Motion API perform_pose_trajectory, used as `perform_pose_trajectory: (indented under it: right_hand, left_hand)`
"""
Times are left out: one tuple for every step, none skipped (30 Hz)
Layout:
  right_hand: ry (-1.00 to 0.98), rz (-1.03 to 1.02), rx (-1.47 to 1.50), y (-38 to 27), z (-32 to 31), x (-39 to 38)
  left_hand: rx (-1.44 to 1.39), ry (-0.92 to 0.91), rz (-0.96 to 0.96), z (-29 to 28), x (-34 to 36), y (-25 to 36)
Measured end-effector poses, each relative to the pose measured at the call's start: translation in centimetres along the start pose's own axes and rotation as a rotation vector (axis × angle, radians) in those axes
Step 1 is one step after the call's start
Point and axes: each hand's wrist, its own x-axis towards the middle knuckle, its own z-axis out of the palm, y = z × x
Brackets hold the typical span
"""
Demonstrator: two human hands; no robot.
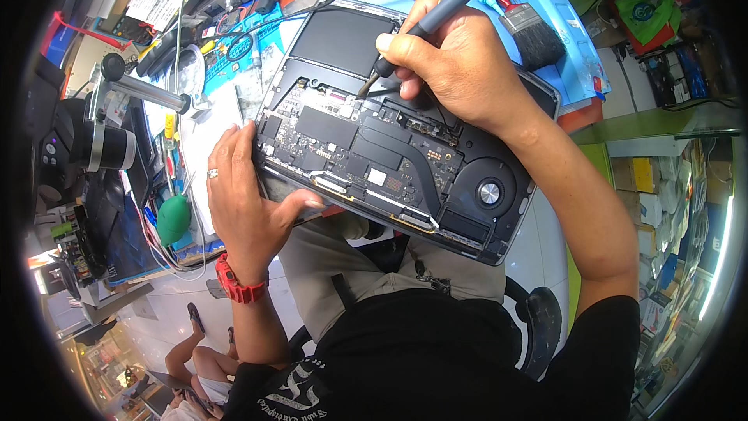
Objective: The person uses a soldering iron, a small blower, and multimeter probes to work on the internal circuitry of a disassembled laptop.
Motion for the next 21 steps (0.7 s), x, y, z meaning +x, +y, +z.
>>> perform_pose_trajectory:
  right_hand:
    - [0.002, 0.001, 0.003, -0.01, -0.02, -0.03]
    - [0.001, 0.002, 0.007, 0.0, -0.02, -0.04]
    - [0.001, 0.003, 0.011, 0.01, -0.01, -0.04]
    - [0.0, 0.004, 0.011, 0.03, 0.0, -0.04]
    - [0.0, 0.005, 0.011, 0.02, -0.02, -0.05]
    - [0.001, 0.006, 0.01, 0.01, -0.04, -0.07]
    - [-0.001, 0.008, 0.012, -0.02, -0.05, -0.05]
    - [-0.004, 0.01, 0.013, -0.04, -0.02, -0.01]
    - [-0.007, 0.012, 0.014, -0.05, 0.0, 0.02]
    - [-0.008, 0.014, 0.012, -0.07, 0.0, 0.01]
    - [-0.009, 0.015, 0.01, -0.09, 0.01, 0.0]
    - [-0.01, 0.017, 0.008, -0.12, 0.02, 0.0]
    - [-0.011, 0.017, 0.009, -0.15, 0.01, 0.02]
    - [-0.012, 0.018, 0.011, -0.17, 0.0, 0.04]
    - [-0.013, 0.018, 0.012, -0.17, 0.0, 0.04]
    - [-0.013, 0.018, 0.012, -0.16, 0.0, 0.03]
    - [-0.013, 0.017, 0.012, -0.16, 0.0, 0.03]
    - [-0.013, 0.016, 0.011, -0.15, 0.0, 0.02]
    - [-0.013, 0.013, 0.015, -0.13, -0.01, 0.02]
    - [-0.015, 0.011, 0.019, -0.11, 0.0, 0.04]
    - [-0.016, 0.008, 0.023, -0.09, 0.02, 0.05]
  left_hand:
    - [0.0, 0.002, 0.002, 0.0, 0.02, 0.01]
    - [0.001, 0.004, 0.002, 0.0, -0.01, 0.0]
    - [0.002, 0.006, 0.002, 0.0, -0.04, -0.02]
    - [0.005, 0.006, 0.004, 0.01, -0.07, -0.04]
    - [0.006, 0.006, 0.007, 0.04, -0.05, -0.07]
    - [0.007, 0.006, 0.011, 0.06, -0.02, -0.09]
    - [0.004, 0.012, 0.015, -0.04, 0.08, 0.02]
    - [0.001, 0.018, 0.019, -0.19, 0.2, 0.2]
    - [-0.002, 0.024, 0.023, -0.27, 0.26, 0.31]
    - [0.0, 0.023, 0.023, -0.27, 0.26, 0.32]
    - [0.002, 0.021, 0.024, -0.28, 0.26, 0.32]
    - [0.004, 0.02, 0.024, -0.28, 0.26, 0.32]
    - [0.003, 0.02, 0.022, -0.28, 0.26, 0.31]
    - [0.002, 0.019, 0.02, -0.28, 0.26, 0.32]
    - [0.001, 0.019, 0.018, -0.28, 0.26, 0.33]
    - [0.002, 0.019, 0.018, -0.28, 0.26, 0.33]
    - [0.003, 0.019, 0.018, -0.29, 0.27, 0.33]
    - [0.004, 0.019, 0.018, -0.3, 0.28, 0.33]
    - [0.003, 0.019, 0.019, -0.3, 0.29, 0.34]
    - [0.003, 0.02, 0.02, -0.3, 0.26, 0.34]
    - [0.002, 0.02, 0.021, -0.3, 0.24, 0.33]
